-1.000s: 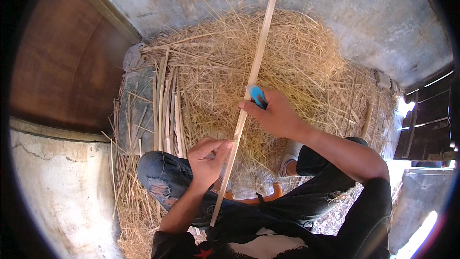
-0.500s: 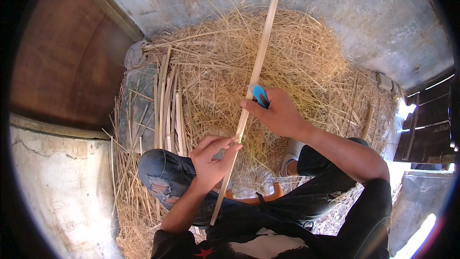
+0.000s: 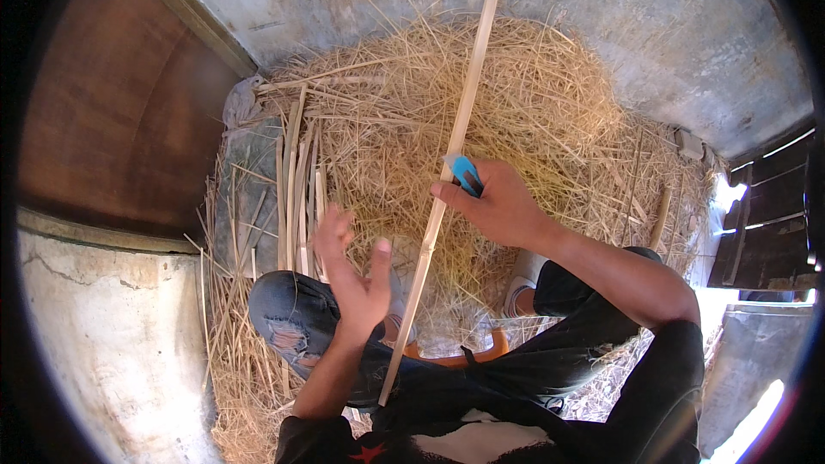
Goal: The person sits on a straw-covered floor and uses a small knife to shave a long, thin wooden stick. They hold the stick with one hand and scrape the blade along its length to remove the outer layer, repeating the action continuously.
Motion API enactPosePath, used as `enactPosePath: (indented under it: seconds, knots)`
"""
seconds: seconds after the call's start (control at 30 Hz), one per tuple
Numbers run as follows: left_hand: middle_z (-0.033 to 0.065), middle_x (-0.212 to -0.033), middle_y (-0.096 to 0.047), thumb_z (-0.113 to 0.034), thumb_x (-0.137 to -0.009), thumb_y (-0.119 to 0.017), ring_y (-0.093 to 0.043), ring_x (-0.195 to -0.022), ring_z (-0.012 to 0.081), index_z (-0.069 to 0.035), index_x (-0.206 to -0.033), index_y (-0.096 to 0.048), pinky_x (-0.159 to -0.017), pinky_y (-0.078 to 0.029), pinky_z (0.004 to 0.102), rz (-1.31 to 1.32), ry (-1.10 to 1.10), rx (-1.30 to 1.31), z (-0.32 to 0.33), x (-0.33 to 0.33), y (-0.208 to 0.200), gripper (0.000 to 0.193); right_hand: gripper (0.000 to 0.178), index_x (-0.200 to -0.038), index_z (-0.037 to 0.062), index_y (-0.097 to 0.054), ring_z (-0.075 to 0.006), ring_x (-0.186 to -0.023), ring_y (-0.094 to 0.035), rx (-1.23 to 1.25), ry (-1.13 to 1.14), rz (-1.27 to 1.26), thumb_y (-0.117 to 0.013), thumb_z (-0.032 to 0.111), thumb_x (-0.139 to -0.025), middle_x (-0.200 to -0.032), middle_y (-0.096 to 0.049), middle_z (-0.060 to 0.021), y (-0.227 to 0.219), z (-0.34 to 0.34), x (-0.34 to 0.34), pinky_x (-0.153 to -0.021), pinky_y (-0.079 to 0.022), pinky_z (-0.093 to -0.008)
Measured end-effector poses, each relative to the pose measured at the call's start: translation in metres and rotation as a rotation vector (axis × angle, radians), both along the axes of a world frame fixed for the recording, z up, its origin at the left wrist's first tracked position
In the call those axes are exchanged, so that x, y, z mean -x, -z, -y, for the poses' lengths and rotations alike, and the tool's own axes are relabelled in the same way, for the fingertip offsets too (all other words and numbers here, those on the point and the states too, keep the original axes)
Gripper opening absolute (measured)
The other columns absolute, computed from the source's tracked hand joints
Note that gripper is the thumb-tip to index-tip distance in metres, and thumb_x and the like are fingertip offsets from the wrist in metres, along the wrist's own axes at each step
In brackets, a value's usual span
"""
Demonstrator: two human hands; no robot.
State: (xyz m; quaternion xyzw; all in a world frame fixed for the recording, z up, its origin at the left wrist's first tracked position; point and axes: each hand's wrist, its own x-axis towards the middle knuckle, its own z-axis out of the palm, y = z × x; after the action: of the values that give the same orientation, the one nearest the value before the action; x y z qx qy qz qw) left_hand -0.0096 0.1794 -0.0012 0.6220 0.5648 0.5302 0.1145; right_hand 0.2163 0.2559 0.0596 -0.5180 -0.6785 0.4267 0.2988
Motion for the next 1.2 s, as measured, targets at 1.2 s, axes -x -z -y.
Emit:
enactPosePath:
  seconds: [1.2]
  knots:
    - [0.0098, -0.075, -0.07, -0.003, -0.087, -0.078, -0.068, -0.069, 0.0154, -0.001, -0.09, -0.076, -0.061, -0.051, 0.029, 0.032, 0.292, 0.254, 0.015, 0.007, -0.011, 0.004, 0.037, -0.077, 0.0022, -0.061, -0.0233, -0.051, -0.048, -0.009, -0.077, 0.059, -0.07, 0.034, -0.094, -0.057, -0.052, -0.0098, -0.001, 0.003, 0.004, -0.054, -0.041, -0.041]
